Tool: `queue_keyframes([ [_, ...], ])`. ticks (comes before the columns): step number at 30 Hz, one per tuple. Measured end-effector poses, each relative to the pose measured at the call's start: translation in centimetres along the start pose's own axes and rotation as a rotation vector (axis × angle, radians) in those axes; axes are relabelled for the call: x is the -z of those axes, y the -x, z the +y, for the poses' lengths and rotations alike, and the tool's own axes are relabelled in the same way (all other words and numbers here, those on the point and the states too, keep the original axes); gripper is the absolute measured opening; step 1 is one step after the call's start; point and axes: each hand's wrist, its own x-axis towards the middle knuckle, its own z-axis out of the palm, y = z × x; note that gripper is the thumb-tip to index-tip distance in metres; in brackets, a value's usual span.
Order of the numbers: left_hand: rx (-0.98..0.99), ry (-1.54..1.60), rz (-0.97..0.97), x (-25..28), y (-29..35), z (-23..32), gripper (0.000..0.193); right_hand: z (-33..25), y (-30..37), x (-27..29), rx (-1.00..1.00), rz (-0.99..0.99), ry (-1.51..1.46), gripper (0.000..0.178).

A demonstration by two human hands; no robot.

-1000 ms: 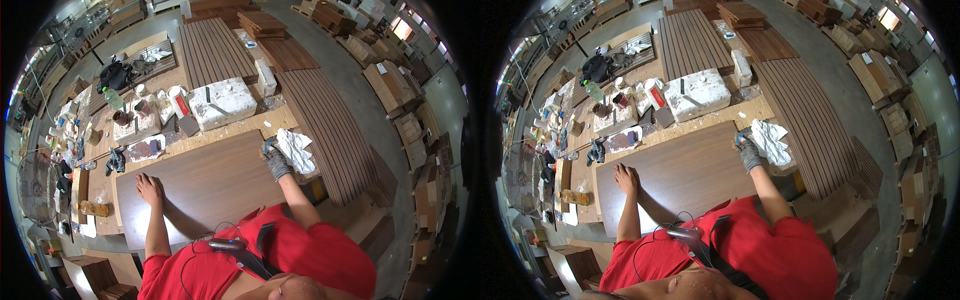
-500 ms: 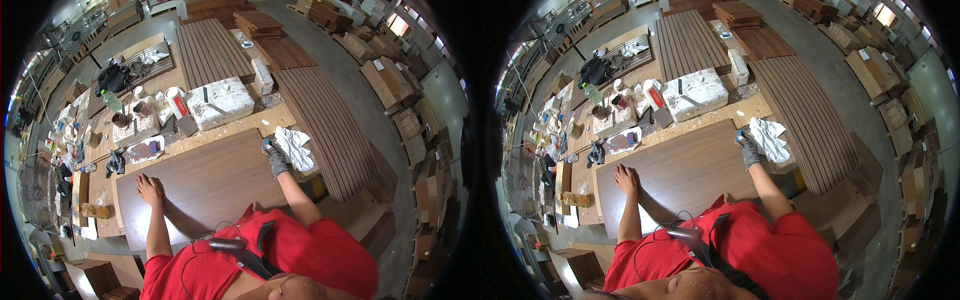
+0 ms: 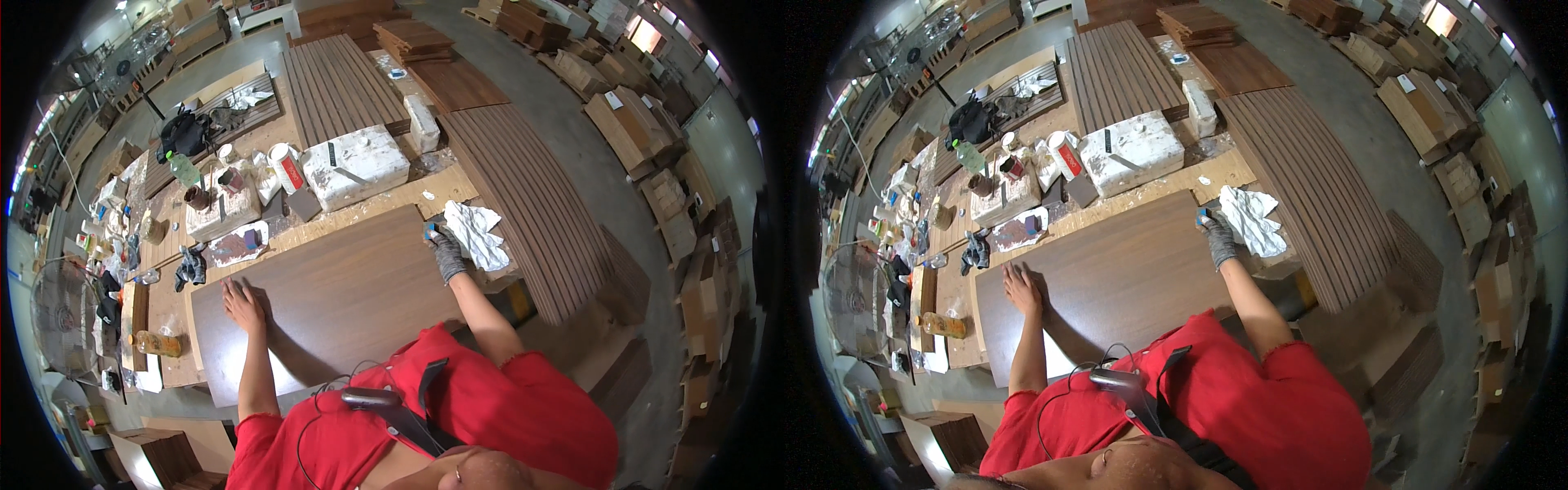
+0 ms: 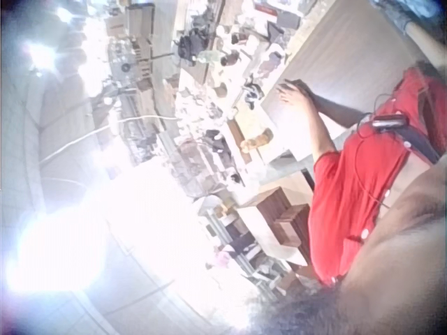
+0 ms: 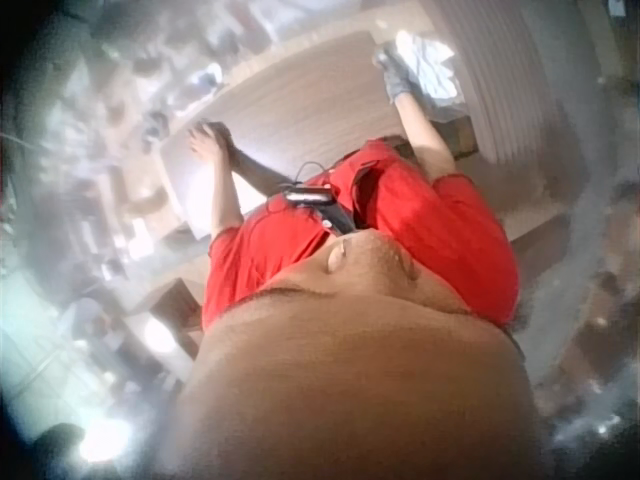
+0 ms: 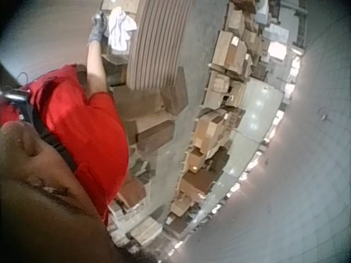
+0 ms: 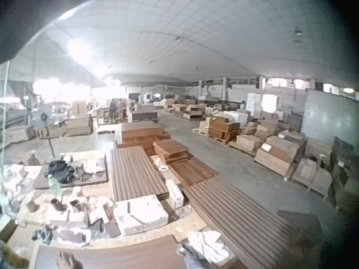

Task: The person wipes a series of grooved and smooth wood panels with a cloth, then uses a blue applicator to apply a substance to the edges of the smooth panel.

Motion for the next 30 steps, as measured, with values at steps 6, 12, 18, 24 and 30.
queue_keyframes([
  [6,-0.461,0.567,0.280,10.7,-2.1,9.8,0.054,0.2,0.5,-1.4,0.021,-0.005,-0.007,0.027],
  [12,-1.075,1.294,0.487,33.1,-5.7,23.2,0.058,-0.4,0.4,0.7,0.020,-0.016,0.112,0.028],
  [18,-1.363,1.282,0.583,41.9,-4.9,24.9,0.057,-0.5,1.2,-1.0,0.045,0.014,0.009,0.032],
  [24,-1.396,1.259,0.569,41.9,-5.6,26.2,0.057,-0.7,0.6,-0.9,0.040,0.041,-0.036,0.036],
  [30,-1.401,1.278,0.538,40.5,-6.2,26.8,0.056,-0.7,1.5,-0.2,0.047,0.060,-0.005,0.031],
])
